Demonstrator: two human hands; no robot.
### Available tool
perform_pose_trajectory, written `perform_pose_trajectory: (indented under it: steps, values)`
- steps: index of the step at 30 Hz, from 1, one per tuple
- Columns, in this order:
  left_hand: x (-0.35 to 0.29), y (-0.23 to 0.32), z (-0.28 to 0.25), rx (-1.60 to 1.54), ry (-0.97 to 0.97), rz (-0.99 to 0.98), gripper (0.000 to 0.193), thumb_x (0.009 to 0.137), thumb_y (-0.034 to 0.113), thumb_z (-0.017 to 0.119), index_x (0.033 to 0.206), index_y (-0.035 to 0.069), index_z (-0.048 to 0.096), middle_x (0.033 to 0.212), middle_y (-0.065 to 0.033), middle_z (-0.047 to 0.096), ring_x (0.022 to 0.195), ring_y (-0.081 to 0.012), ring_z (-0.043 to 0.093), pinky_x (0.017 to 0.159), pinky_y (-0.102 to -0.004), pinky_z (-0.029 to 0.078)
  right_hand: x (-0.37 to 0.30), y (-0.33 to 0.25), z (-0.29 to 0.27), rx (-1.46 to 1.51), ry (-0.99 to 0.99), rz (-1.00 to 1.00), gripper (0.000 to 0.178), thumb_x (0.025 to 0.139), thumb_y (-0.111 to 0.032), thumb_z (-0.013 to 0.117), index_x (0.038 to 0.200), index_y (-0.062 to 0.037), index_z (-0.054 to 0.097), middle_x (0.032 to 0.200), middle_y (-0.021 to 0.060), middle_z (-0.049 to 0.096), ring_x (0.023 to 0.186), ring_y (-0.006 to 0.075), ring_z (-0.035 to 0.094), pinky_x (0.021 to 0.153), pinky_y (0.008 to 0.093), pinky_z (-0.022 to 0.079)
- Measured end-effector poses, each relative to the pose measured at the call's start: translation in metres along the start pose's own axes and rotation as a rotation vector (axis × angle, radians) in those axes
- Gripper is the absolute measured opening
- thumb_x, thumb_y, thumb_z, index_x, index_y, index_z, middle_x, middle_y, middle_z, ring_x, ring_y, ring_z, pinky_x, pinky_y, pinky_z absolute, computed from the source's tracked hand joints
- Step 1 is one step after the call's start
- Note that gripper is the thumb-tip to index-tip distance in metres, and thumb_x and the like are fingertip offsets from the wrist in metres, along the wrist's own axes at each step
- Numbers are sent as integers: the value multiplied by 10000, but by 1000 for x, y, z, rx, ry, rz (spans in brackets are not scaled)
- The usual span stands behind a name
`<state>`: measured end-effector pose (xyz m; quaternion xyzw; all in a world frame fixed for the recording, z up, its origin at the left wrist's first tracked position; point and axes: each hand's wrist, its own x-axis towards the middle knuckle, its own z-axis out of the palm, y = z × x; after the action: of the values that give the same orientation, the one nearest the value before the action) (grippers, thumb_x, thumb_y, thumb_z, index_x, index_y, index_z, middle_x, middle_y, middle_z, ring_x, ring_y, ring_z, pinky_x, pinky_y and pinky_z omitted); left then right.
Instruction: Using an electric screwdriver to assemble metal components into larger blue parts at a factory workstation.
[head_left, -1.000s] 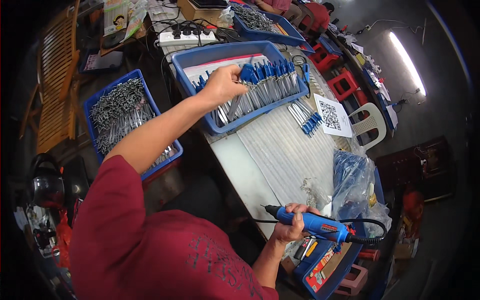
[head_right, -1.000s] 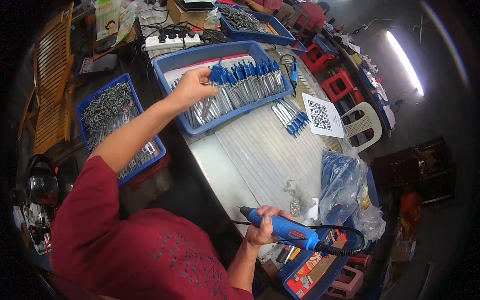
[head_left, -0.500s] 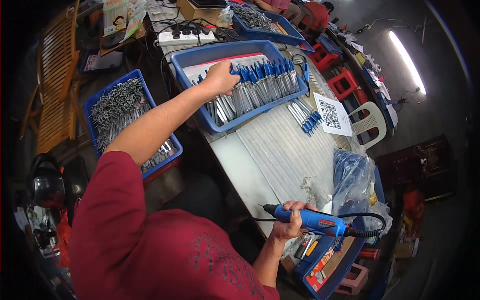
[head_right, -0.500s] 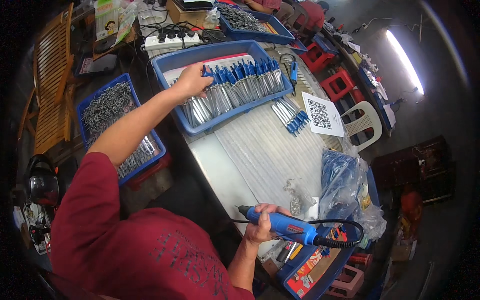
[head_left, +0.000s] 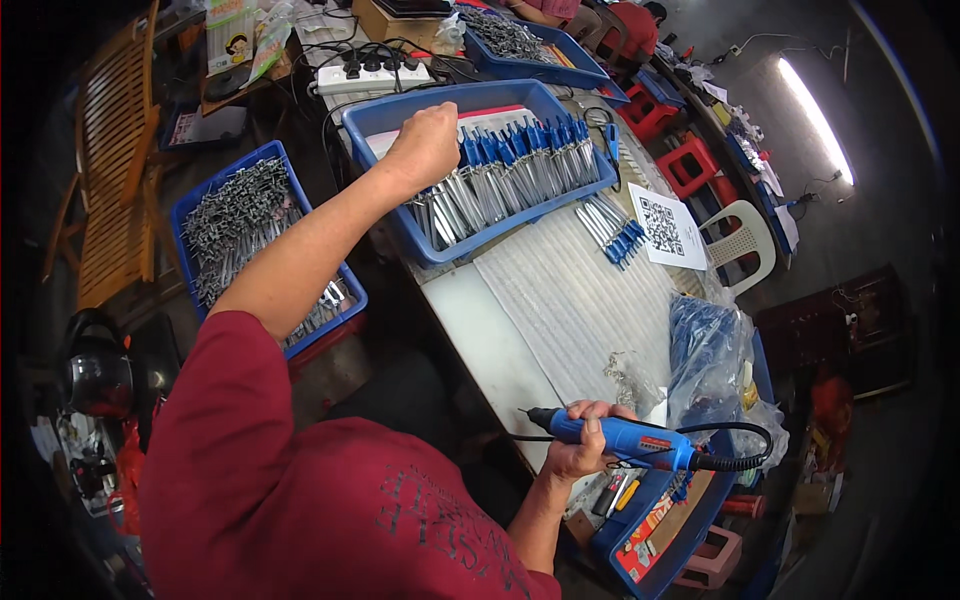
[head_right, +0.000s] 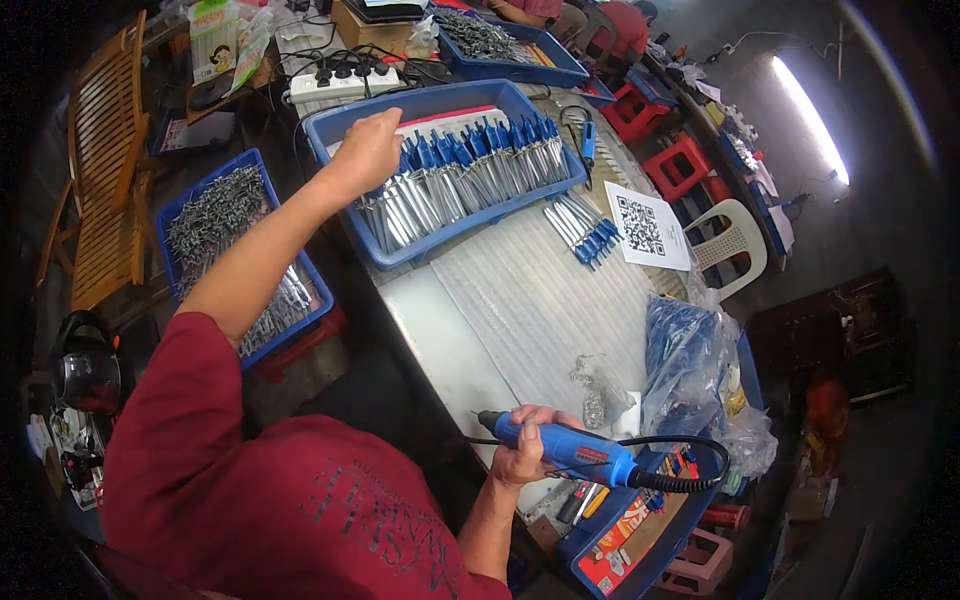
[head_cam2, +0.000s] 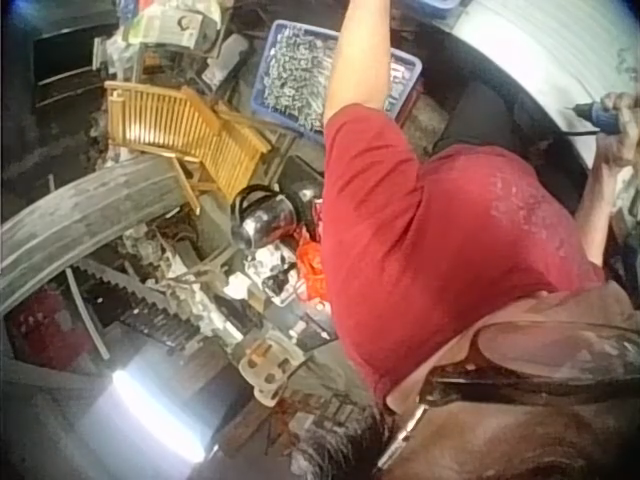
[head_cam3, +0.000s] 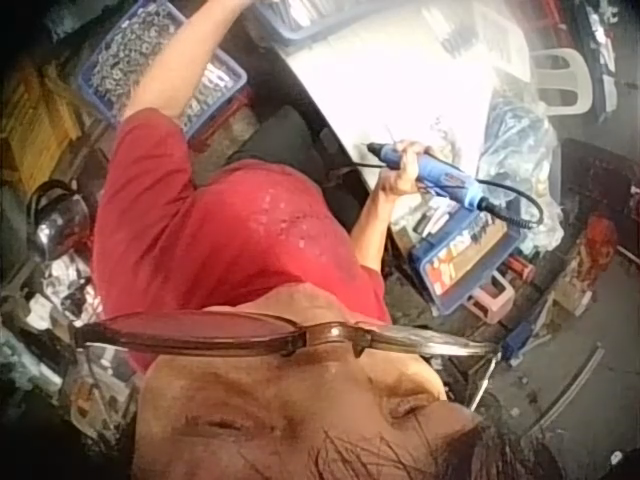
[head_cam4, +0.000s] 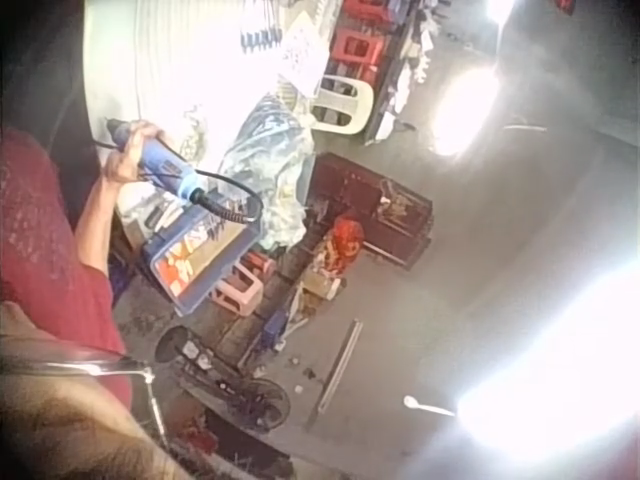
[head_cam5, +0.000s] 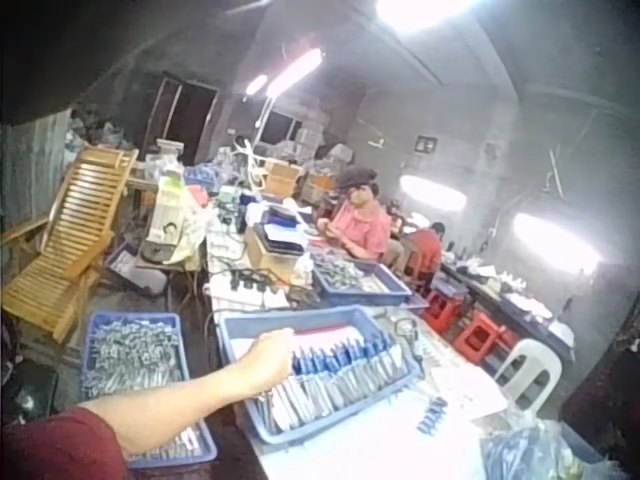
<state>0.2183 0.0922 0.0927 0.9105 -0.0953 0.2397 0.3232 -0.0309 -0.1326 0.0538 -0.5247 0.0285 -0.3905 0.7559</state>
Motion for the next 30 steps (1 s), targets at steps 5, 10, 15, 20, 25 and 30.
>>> perform_pose_trajectory:
  steps: [5,10,15,20,25,30]
  values:
    - [-4,3,4,40,28,187,84,679,12,462,727,-55,480,738,-230,522,747,-366,516,683,-407,413,0,0,-1,-1,7,-8,391,601,-34,517,969,-67,389,637,60,413,556,170,437,544,270,406]
    - [-11,39,16,-163,14,333,131,686,68,516,775,-26,497,770,-191,531,771,-339,516,682,-398,408,0,-2,-2,8,51,-42,406,591,-56,523,975,-63,390,636,72,416,542,179,436,539,287,405]
    - [-5,89,48,-277,-205,465,198,683,73,521,854,-27,518,828,-187,535,787,-318,520,691,-354,412,2,0,-6,22,52,-44,425,594,-58,527,995,-58,386,657,79,435,540,182,440,550,312,401]
    - [18,124,126,-256,-362,597,161,671,77,530,801,-18,517,787,-177,537,791,-324,513,696,-387,397,4,-2,-18,66,54,11,404,613,-46,519,987,-91,374,650,71,427,578,180,434,560,307,392]
    - [45,134,205,-201,-403,654,109,650,59,533,731,-8,503,755,-173,539,771,-326,516,672,-397,405,2,0,-29,106,83,88,426,611,-56,526,1001,-107,363,668,77,426,600,187,434,576,309,391]
    - [66,144,261,-93,-439,658,109,662,27,473,755,9,526,792,-170,546,782,-320,528,677,-393,421,6,7,-41,105,97,87,409,623,-79,539,992,-89,362,658,86,439,572,206,458,554,336,412]
